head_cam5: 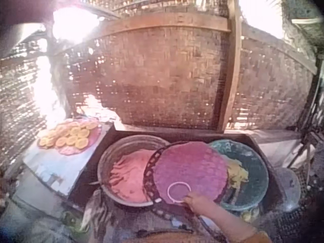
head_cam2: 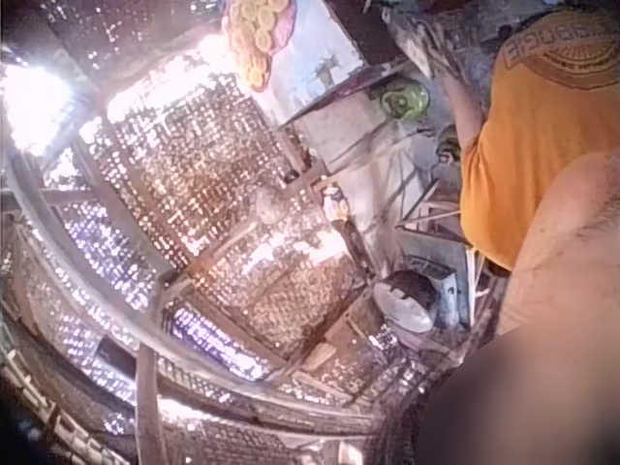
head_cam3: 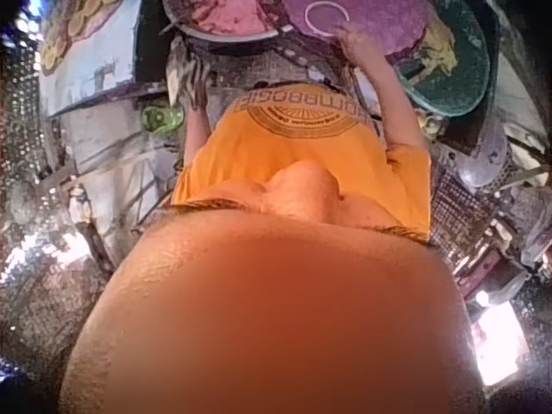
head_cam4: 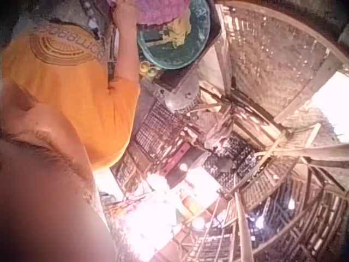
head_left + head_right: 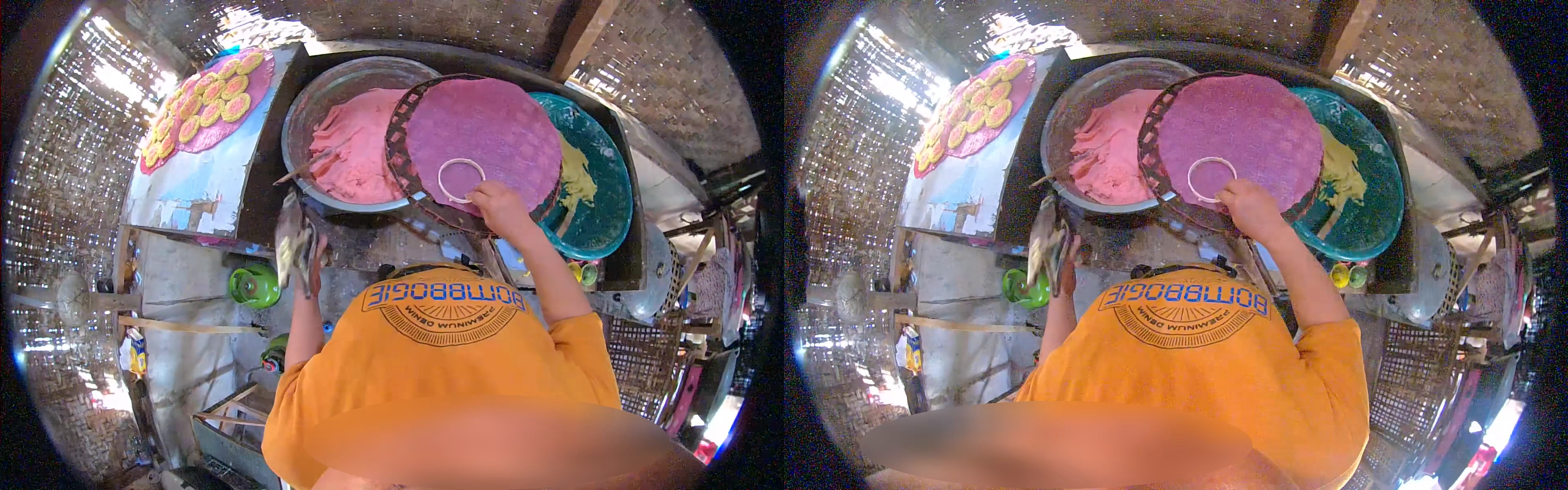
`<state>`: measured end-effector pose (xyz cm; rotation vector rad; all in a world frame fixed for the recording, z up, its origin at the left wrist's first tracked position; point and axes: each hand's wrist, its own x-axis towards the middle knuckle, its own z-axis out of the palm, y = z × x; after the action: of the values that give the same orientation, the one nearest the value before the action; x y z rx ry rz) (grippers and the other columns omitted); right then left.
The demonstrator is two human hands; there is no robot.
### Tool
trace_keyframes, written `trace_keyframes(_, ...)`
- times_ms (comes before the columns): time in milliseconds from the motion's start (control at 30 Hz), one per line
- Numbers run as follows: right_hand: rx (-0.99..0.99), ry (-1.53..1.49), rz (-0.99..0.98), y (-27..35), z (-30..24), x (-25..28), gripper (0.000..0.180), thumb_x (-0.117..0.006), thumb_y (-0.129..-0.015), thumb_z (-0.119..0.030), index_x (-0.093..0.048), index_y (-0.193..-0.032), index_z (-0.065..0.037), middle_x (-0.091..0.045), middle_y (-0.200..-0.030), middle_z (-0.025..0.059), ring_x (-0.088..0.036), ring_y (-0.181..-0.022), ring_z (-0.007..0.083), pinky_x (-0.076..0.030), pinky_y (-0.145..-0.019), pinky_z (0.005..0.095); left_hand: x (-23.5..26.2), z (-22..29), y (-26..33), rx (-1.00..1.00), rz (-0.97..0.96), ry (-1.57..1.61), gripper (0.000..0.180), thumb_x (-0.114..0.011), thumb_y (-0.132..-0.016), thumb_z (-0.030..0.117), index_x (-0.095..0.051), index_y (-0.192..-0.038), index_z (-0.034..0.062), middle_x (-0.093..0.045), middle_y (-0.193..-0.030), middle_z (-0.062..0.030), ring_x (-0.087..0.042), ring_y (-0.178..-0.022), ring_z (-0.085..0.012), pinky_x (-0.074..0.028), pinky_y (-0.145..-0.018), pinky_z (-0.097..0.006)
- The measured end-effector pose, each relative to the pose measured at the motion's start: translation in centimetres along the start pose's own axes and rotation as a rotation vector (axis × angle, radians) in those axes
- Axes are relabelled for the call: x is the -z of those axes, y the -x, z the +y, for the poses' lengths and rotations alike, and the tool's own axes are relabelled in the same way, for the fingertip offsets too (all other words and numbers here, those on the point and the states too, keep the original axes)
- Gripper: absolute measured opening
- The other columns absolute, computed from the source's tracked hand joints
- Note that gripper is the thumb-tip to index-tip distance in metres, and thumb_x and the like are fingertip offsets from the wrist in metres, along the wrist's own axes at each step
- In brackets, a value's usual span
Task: The person extrudes yellow dough through a hole in a wooden tool to form small rings on a tray, refills the tool from a basin, and moves the finished tray to a stack.
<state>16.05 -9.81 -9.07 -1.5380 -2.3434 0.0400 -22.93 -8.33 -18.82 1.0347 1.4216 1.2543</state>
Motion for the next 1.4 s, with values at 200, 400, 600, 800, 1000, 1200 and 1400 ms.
trace_keyframes(200, -0.102, -0.125, 0.096, -0.5, -1.3, 3.3, 0.03, -0.058, -0.073, -0.009, -0.059, -0.103, -0.008, -0.058, -0.099, 0.0125, -0.057, -0.091, 0.0287, -0.048, -0.076, 0.0364, 3.3, 0.7, 1.0, -0.184, 0.121, -0.114, 0.043, -0.07, -0.072, 0.015, -0.054, -0.11, 0.0024, -0.058, -0.103, -0.0052, -0.053, -0.095, -0.0182, -0.044, -0.081, -0.028)
trace_keyframes(400, -0.143, -0.921, -0.064, -1.6, -5.2, 6.3, 0.042, -0.048, -0.087, -0.03, -0.047, -0.121, -0.006, -0.056, -0.107, 0.0096, -0.057, -0.092, 0.0208, -0.048, -0.077, 0.0332, -3.4, 11.9, -1.7, -0.458, 0.121, -0.318, 0.043, -0.07, -0.066, 0.016, -0.056, -0.104, 0.0021, -0.06, -0.094, -0.0107, -0.056, -0.089, -0.0242, -0.045, -0.077, -0.035)
trace_keyframes(600, -0.561, -1.8, -0.461, -4.0, -7.3, 5.7, 0.062, -0.023, -0.091, -0.053, -0.038, -0.128, -0.006, -0.052, -0.116, 0.0082, -0.056, -0.091, 0.0152, -0.048, -0.071, 0.0268, -16.3, 13.9, -3.9, -1.086, 0.083, -0.617, 0.043, -0.067, -0.061, 0.016, -0.055, -0.099, 0.0006, -0.059, -0.089, -0.0187, -0.056, -0.088, -0.0326, -0.044, -0.077, -0.043)
trace_keyframes(800, -0.712, -1.767, -0.326, -1.0, -1.6, 7.6, 0.064, -0.027, -0.087, -0.058, -0.042, -0.123, -0.007, -0.059, -0.094, 0.0118, -0.058, -0.068, 0.0176, -0.048, -0.057, 0.0276, -19.5, 19.1, -5.8, -0.554, -0.747, -0.055, 0.051, -0.062, -0.07, 0.027, -0.049, -0.111, -0.0012, -0.058, -0.097, -0.0181, -0.054, -0.101, -0.0303, -0.042, -0.088, -0.039)
trace_keyframes(1000, -0.798, -1.758, -0.48, 0.4, 0.5, 7.9, 0.063, -0.029, -0.087, -0.058, -0.042, -0.123, -0.008, -0.062, -0.086, 0.0129, -0.058, -0.062, 0.0187, -0.047, -0.053, 0.0277, -23.9, 19.9, -11.3, 0.303, -1.106, 1.308, 0.064, -0.037, -0.083, 0.057, -0.047, -0.115, 0.002, -0.058, -0.087, -0.0119, -0.055, -0.089, -0.0334, -0.038, -0.091, -0.048)
trace_keyframes(1200, -0.91, -1.544, -0.499, -0.7, 2.5, 9.8, 0.059, -0.027, -0.088, -0.056, -0.047, -0.117, -0.008, -0.062, -0.079, 0.0115, -0.055, -0.053, 0.0145, -0.043, -0.042, 0.0237, -27.4, 15.0, -12.6, 0.338, -1.064, 1.502, 0.063, -0.033, -0.084, 0.06, -0.049, -0.111, 0.0049, -0.051, -0.066, -0.0075, -0.053, -0.071, -0.0279, -0.041, -0.079, -0.046)
trace_keyframes(1400, -0.976, -1.272, -0.555, -1.1, 4.0, 10.0, 0.058, -0.029, -0.088, -0.057, -0.054, -0.102, -0.006, -0.061, -0.07, 0.0109, -0.055, -0.049, 0.0173, -0.043, -0.041, 0.0262, -27.7, 12.5, -12.3, 0.373, -0.894, 1.468, 0.058, -0.028, -0.086, 0.058, -0.049, -0.105, 0.0079, -0.043, -0.056, -0.0028, -0.049, -0.06, -0.0233, -0.042, -0.068, -0.043)
